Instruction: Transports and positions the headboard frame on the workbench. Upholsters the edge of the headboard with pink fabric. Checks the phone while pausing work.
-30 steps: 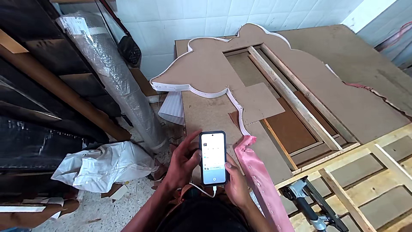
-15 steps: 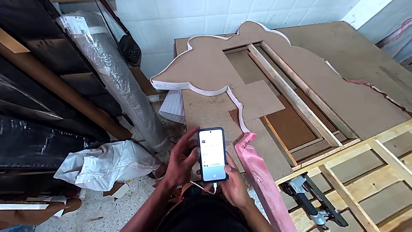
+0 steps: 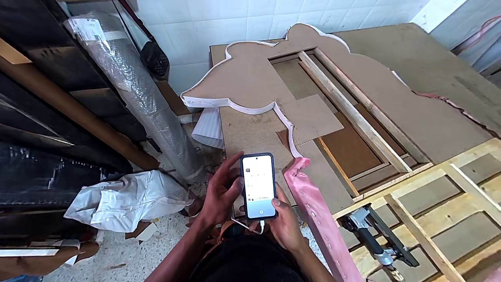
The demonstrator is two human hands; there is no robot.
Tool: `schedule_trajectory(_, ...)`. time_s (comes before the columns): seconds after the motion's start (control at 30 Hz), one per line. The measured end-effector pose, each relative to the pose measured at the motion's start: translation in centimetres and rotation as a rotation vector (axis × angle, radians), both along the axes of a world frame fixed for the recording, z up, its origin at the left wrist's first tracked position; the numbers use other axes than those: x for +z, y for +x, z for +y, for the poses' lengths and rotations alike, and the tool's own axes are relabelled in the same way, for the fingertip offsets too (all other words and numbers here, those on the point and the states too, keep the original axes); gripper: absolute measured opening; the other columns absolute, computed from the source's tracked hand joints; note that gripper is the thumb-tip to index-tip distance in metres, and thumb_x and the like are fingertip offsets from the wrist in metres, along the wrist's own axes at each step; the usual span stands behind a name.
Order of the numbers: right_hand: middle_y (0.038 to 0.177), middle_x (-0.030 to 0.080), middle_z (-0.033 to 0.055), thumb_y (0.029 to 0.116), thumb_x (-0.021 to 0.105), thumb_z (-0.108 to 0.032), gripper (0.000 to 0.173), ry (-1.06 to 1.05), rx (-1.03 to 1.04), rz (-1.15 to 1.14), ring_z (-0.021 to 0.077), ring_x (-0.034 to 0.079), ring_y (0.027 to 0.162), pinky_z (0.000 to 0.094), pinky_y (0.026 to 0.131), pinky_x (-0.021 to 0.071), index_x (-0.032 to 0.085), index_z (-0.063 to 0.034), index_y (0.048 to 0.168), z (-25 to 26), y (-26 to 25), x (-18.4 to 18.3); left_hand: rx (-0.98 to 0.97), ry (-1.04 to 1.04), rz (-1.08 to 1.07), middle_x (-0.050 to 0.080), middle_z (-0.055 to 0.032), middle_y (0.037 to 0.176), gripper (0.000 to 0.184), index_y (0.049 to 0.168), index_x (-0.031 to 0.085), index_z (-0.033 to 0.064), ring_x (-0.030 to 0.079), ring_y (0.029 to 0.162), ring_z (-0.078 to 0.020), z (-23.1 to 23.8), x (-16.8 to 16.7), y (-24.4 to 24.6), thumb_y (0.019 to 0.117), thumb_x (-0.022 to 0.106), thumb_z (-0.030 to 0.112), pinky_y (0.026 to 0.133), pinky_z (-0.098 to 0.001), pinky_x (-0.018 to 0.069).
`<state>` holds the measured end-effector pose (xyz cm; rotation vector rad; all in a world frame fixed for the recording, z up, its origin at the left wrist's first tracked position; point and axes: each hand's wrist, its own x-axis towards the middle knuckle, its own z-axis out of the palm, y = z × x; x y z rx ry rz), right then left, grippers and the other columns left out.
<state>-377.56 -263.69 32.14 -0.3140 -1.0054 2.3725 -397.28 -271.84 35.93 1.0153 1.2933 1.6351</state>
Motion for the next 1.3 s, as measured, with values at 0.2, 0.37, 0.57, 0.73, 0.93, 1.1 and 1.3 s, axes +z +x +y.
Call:
schedule_trajectory(0.2, 0.122, 0.063, 0.0304, 0.1063, 0.049, -0.04, 0.052, 0.048, -0.081, -0.101, 0.0435, 0.071, 0.098, 0.0535, 0.064, 0.0639, 0.043, -0.0082, 0.147, -0.4, 0.0, 0.3, -0.026, 0.02, 0.023, 0.069, -0.0177, 0.122, 0.059, 0.159, 0.036, 0.0179, 0.072, 0.098, -0.0313, -0.2, 0.2, 0.3, 0.1033, 0.056, 0.013, 0.083, -0.0446, 0.0641)
schedule_trajectory(0.37, 0.111, 0.067, 0.0304, 0.1102, 0.043, -0.039, 0.045, 0.067, -0.191, -0.263, 0.0424, 0.073, 0.086, 0.0519, 0.059, 0.0639, 0.054, -0.0044, 0.138, -0.5, -0.8, 0.6, -0.061, 0.061, 0.093, 0.067, -0.0164, 0.126, 0.059, 0.159, 0.036, 0.0167, 0.071, 0.1, -0.03, -0.2, 0.3, 0.6, 0.1035, 0.055, 0.011, 0.085, -0.0446, 0.0636)
schedule_trajectory(0.57, 0.119, 0.065, 0.0299, 0.1063, 0.043, -0.052, 0.059, 0.035, -0.171, -0.157, 0.0414, 0.072, 0.094, 0.052, 0.064, 0.0636, 0.049, -0.0068, 0.143, -0.6, -0.4, -0.1, -0.04, 0.049, 0.066, 0.069, -0.0169, 0.121, 0.06, 0.16, 0.036, 0.0172, 0.072, 0.096, -0.0292, -0.4, 0.5, 0.5, 0.1035, 0.054, 0.008, 0.082, -0.0431, 0.0639)
schedule_trajectory(0.73, 0.128, 0.06, 0.0256, 0.1043, 0.051, -0.045, 0.059, 0.157, -0.247, -0.135, 0.0384, 0.071, 0.097, 0.0527, 0.063, 0.0638, 0.039, -0.0148, 0.153, -0.7, -0.4, 0.8, 0.058, 0.036, 0.023, 0.069, -0.0175, 0.12, 0.059, 0.159, 0.036, 0.0181, 0.072, 0.094, -0.029, -0.4, 0.6, 0.1, 0.1031, 0.055, 0.011, 0.08, -0.0418, 0.0634)
schedule_trajectory(0.93, 0.137, 0.056, 0.0258, 0.1055, 0.053, -0.035, 0.06, 0.239, -0.254, -0.08, 0.0384, 0.07, 0.102, 0.053, 0.066, 0.0645, 0.036, -0.0121, 0.159, -0.8, -0.4, 1.4, 0.124, 0.03, -0.029, 0.065, -0.0158, 0.13, 0.058, 0.159, 0.038, 0.0223, 0.07, 0.104, -0.029, -0.3, 0.8, -0.3, 0.1043, 0.054, 0.013, 0.084, -0.0424, 0.0624)
schedule_trajectory(1.1, 0.138, 0.056, 0.0255, 0.1057, 0.052, -0.034, 0.063, 0.235, -0.252, -0.073, 0.0376, 0.071, 0.098, 0.0519, 0.063, 0.0646, 0.03, -0.0147, 0.161, -0.7, -0.5, 1.4, 0.114, 0.034, -0.059, 0.065, -0.0168, 0.129, 0.059, 0.159, 0.037, 0.0226, 0.07, 0.102, -0.0295, -0.2, 0.7, -0.2, 0.1042, 0.055, 0.014, 0.082, -0.0426, 0.0625)
schedule_trajectory(1.3, 0.136, 0.057, 0.0249, 0.1061, 0.051, -0.036, 0.06, 0.225, -0.252, -0.102, 0.0375, 0.071, 0.097, 0.0527, 0.063, 0.0643, 0.034, -0.0163, 0.16, -0.5, -0.6, 1.3, 0.109, 0.03, -0.058, 0.066, -0.0178, 0.125, 0.058, 0.159, 0.036, 0.022, 0.071, 0.099, -0.0305, -0.1, 0.4, -0.4, 0.1047, 0.055, 0.016, 0.081, -0.0436, 0.0628)
